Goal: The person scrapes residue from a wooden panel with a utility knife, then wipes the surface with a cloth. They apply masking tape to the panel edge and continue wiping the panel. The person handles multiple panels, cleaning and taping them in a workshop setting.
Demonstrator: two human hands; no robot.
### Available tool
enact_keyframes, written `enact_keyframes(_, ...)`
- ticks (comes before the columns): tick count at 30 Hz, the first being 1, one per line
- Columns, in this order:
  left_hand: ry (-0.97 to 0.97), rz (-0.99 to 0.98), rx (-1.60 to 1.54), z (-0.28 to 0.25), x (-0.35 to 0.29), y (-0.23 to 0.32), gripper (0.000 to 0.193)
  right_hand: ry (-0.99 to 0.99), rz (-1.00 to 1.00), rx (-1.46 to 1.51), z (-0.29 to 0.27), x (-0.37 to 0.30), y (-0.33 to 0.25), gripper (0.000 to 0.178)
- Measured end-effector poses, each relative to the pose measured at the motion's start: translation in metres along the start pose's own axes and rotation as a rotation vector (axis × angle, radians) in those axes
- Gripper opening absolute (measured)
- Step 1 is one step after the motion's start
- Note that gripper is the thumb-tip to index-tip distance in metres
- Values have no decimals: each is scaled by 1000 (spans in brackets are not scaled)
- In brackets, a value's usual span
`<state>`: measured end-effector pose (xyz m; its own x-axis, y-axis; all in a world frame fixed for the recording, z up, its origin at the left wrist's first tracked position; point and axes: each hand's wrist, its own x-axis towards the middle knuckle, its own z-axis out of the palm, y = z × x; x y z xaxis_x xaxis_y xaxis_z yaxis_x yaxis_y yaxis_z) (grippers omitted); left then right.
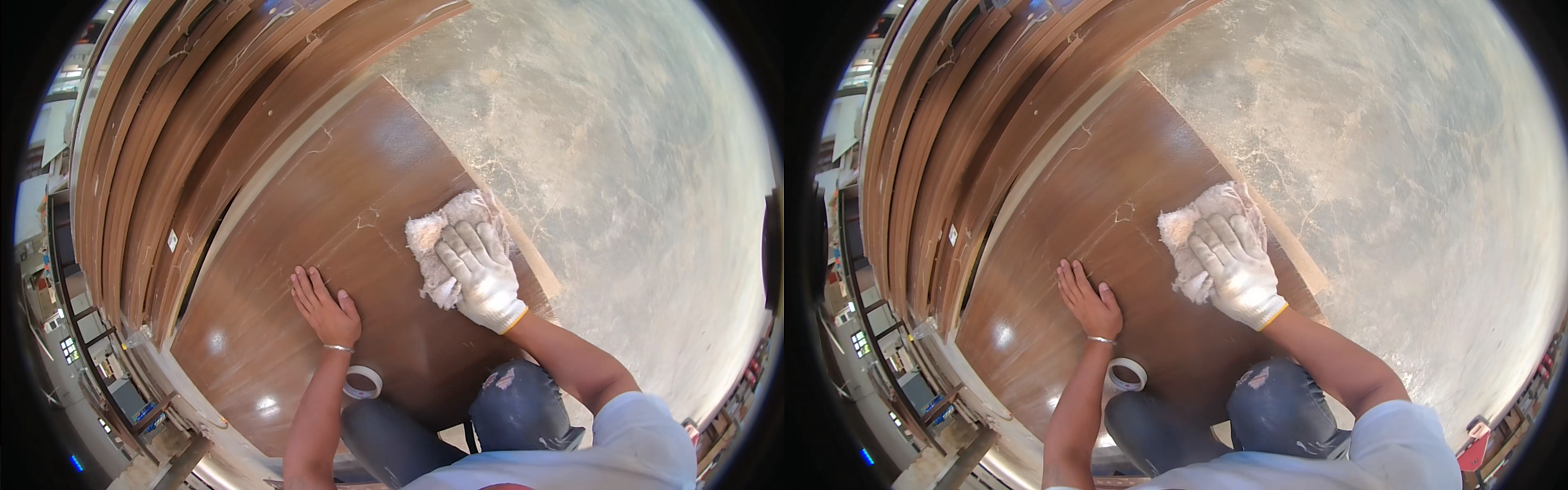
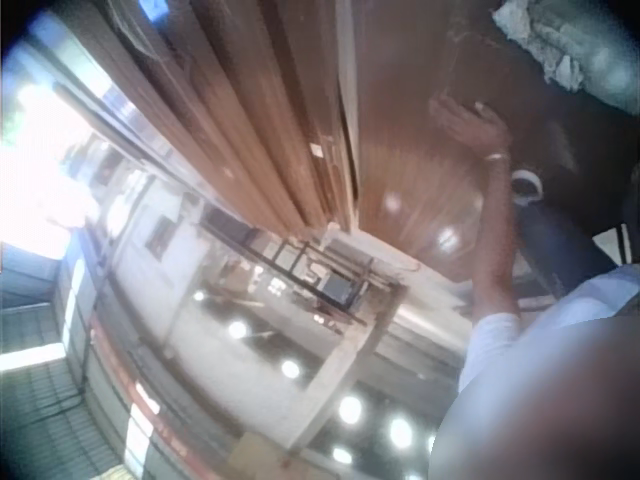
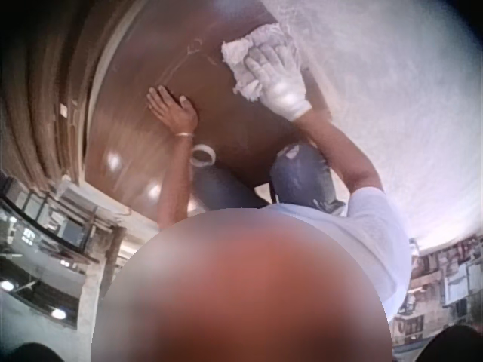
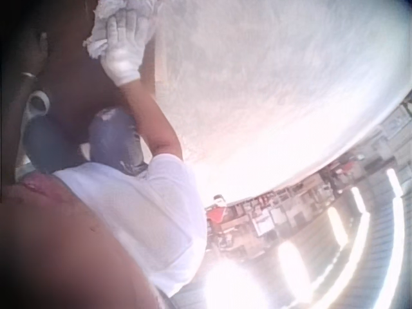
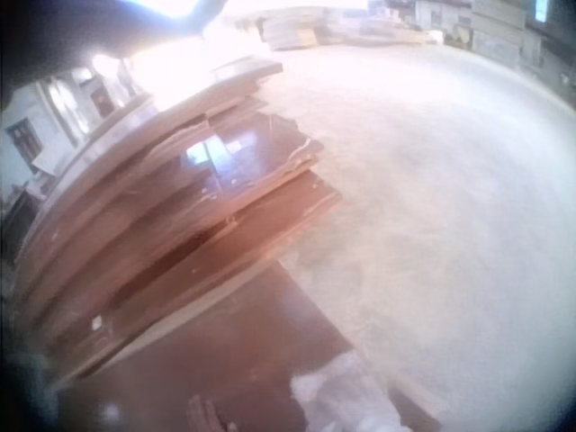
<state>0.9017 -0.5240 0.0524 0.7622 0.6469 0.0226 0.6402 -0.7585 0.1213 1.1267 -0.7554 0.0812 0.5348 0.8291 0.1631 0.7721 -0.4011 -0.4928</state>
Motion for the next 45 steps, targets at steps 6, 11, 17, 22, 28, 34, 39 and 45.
enact_keyframes(6,93,298,-172,-7,108,69,53,57,-7,102,-8,5,0,57)
enact_keyframes(11,30,405,-229,32,271,171,58,43,-17,122,-7,-1,5,56)
enact_keyframes(17,36,399,-158,44,274,170,59,53,19,171,-8,2,8,56)
enact_keyframes(22,1,453,-144,32,266,152,53,6,1,146,-9,4,8,57)
enact_keyframes(28,129,442,-118,26,280,158,50,-47,0,109,-9,5,8,60)
enact_keyframes(34,137,390,-179,30,284,159,46,-35,4,118,-9,7,6,59)
enact_keyframes(39,112,343,-268,32,287,157,43,-54,2,93,-10,9,5,58)
enact_keyframes(45,138,377,-230,32,287,157,46,-56,11,90,-8,10,3,56)
